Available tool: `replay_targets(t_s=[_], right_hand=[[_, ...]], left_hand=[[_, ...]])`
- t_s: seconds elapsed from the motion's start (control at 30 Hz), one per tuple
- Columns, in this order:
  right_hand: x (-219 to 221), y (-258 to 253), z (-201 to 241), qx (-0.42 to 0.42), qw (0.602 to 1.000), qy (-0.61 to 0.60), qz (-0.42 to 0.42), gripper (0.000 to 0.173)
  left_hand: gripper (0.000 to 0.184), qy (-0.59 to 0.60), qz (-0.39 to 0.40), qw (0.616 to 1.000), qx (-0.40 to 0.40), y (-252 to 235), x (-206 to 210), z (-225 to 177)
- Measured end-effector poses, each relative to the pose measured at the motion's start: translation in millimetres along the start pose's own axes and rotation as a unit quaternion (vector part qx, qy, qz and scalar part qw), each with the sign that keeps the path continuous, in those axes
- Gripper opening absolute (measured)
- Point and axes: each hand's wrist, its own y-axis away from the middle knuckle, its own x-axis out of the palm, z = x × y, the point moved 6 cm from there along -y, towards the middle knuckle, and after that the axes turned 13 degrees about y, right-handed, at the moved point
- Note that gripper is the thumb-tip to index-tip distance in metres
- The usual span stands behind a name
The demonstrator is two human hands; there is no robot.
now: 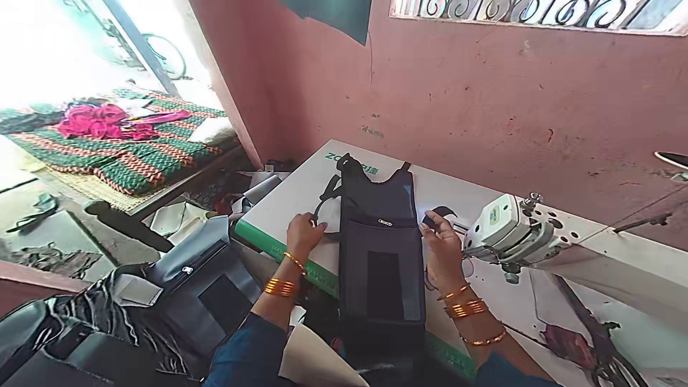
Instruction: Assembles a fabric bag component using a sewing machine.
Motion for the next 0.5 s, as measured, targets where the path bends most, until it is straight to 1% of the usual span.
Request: replay_targets(t_s=[0.03, 0.07, 0.1, 0.13, 0.17, 0.2, 0.23, 0.27, 0.3, 0.33, 0.37, 0.4, 0.43, 0.47, 0.5], right_hand=[[-1.8, 1.2, 14.8, -0.062, 0.996, 0.059, -0.005, 0.042], [-5.6, 2.8, 30.7, -0.121, 0.985, 0.119, -0.023, 0.044], [-11.4, 4.5, 46.9, -0.171, 0.968, 0.178, -0.045, 0.047], [-18.1, 5.1, 62.0, -0.209, 0.949, 0.225, -0.071, 0.05], [-24.8, 4.7, 74.8, -0.234, 0.932, 0.261, -0.095, 0.052], [-30.3, 3.8, 85.5, -0.248, 0.919, 0.284, -0.115, 0.053], [-32.8, 2.4, 94.2, -0.26, 0.91, 0.297, -0.128, 0.053], [-32.0, 0.2, 100.2, -0.269, 0.906, 0.302, -0.128, 0.051], [-27.4, -1.7, 104.9, -0.28, 0.905, 0.301, -0.112, 0.048], [-19.0, -3.1, 109.0, -0.296, 0.902, 0.301, -0.087, 0.045], [-6.5, -3.1, 111.7, -0.315, 0.899, 0.302, -0.048, 0.042], [9.9, -1.4, 111.0, -0.326, 0.893, 0.309, 0.011, 0.04], [29.6, 1.7, 106.9, -0.319, 0.886, 0.324, 0.092, 0.039], [51.3, 6.1, 100.1, -0.288, 0.872, 0.345, 0.194, 0.039], [74.1, 11.5, 90.7, -0.244, 0.841, 0.372, 0.308, 0.042]], left_hand=[[0.032, -0.015, -0.023, 0.999, 0.024, -9.5, -6.1, -18.6], [0.024, -0.007, -0.056, 0.996, 0.066, -14.6, -13.5, -42.6], [0.019, 0.014, -0.084, 0.988, 0.127, -14.2, -17.5, -70.5], [0.016, 0.04, -0.094, 0.975, 0.199, -7.1, -14.6, -101.1], [0.015, 0.058, -0.071, 0.963, 0.254, 6.1, -2.4, -130.2], [0.017, 0.056, -0.018, 0.957, 0.284, 23.9, 18.7, -154.5], [0.02, 0.026, 0.063, 0.956, 0.286, 42.0, 47.0, -170.8], [0.025, -0.026, 0.156, 0.95, 0.271, 58.2, 78.3, -177.9], [0.028, -0.073, 0.225, 0.936, 0.26, 70.3, 109.5, -176.6], [0.029, -0.101, 0.262, 0.925, 0.257, 77.8, 136.9, -170.4], [0.03, -0.115, 0.277, 0.92, 0.251, 82.7, 158.6, -161.5], [0.032, -0.119, 0.282, 0.921, 0.24, 88.4, 172.8, -152.1], [0.035, -0.09, 0.281, 0.928, 0.229, 96.7, 177.9, -144.0], [0.036, -0.019, 0.272, 0.939, 0.21, 107.1, 174.1, -138.0], [0.035, 0.087, 0.269, 0.944, 0.173, 119.1, 163.8, -133.1]])
